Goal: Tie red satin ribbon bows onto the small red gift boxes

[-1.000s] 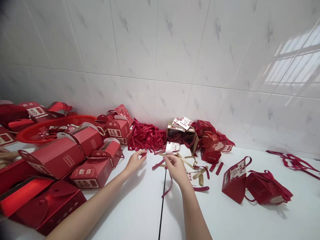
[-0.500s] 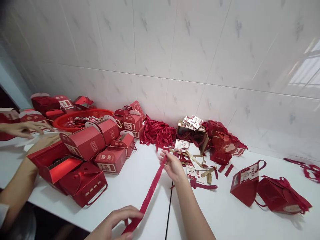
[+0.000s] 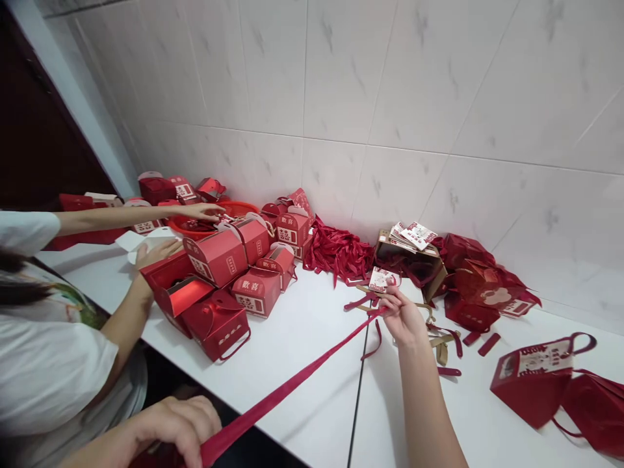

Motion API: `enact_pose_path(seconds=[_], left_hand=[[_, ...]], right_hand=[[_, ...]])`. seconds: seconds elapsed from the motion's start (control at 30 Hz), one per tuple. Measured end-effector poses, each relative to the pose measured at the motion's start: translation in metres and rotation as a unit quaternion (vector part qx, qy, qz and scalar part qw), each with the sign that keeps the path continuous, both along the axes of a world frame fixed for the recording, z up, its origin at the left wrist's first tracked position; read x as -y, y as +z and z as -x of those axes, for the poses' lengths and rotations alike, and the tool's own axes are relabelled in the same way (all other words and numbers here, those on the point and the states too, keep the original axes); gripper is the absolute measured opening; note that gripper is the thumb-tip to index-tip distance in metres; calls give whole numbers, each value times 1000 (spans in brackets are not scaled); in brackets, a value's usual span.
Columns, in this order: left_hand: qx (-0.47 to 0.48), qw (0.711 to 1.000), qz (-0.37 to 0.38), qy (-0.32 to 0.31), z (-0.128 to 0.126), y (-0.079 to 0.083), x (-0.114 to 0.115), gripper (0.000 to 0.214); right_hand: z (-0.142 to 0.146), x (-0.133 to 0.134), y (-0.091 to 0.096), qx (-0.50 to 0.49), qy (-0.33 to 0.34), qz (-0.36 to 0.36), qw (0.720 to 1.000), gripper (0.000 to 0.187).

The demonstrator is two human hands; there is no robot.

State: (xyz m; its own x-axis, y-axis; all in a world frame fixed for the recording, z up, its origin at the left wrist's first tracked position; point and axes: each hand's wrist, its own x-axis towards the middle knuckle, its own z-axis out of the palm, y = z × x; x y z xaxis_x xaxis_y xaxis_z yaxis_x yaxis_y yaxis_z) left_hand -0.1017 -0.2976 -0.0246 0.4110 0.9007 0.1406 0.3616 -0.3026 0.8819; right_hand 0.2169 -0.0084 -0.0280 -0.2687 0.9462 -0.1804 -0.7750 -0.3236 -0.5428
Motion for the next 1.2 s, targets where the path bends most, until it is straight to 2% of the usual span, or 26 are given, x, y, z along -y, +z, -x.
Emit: enact_pose_path(seconds=[0.03,0.07,0.1,0.13,0.2,0.23,0.27,0.33,0.43,0.53,0.6,0.7,0.8,0.87,0.9,1.03,1.2], left_hand=[[-39,998,-7,46,4,-1,-2,24],[-77,990,-27,117,8,-5,-7,19],[-112,970,-62,208,13,-10,-13,17],[-134,933,-113,314,18,-17,-21,17],[-162,829,-222,487,27,-33,-40,26],[-194,785,-252,532,30,-42,-50,37],[-227,755,-266,554,33,-50,-58,45],[-285,733,-262,559,35,-62,-69,50],[-309,758,-255,514,31,-72,-70,42],[-271,811,-266,444,20,-73,-63,39],[-235,857,-252,384,7,-70,-60,38],[-184,928,-199,255,-17,-62,-63,38],[-142,968,-149,141,-41,-52,-73,37],[-120,979,-135,99,-54,-47,-81,36],[-110,981,-133,90,-59,-45,-84,34],[-79,981,-149,97,-71,-38,-94,39],[-124,967,-202,98,-79,-28,-105,45]], right_hand=[[-5,3,4,-11,-6,-10,1000,21],[-11,7,9,-15,-16,-20,1000,19],[-17,12,14,-14,-30,-33,999,17],[-24,18,21,-11,-47,-49,998,14],[-38,37,36,-3,-91,-101,991,7],[-44,48,44,9,-115,-132,984,5],[-50,61,51,26,-140,-162,976,4],[-59,87,63,69,-181,-202,960,2],[-68,122,71,135,-232,-233,935,13],[-75,141,69,209,-258,-276,902,27],[-75,145,63,253,-246,-291,889,28],[-62,145,51,316,-210,-272,884,17],[-33,145,37,425,-134,-253,859,23],[-11,146,27,484,-67,-254,834,24],[-1,146,22,494,-42,-253,831,25],[25,147,0,487,9,-220,845,30],[32,148,-16,475,56,-215,852,35]])
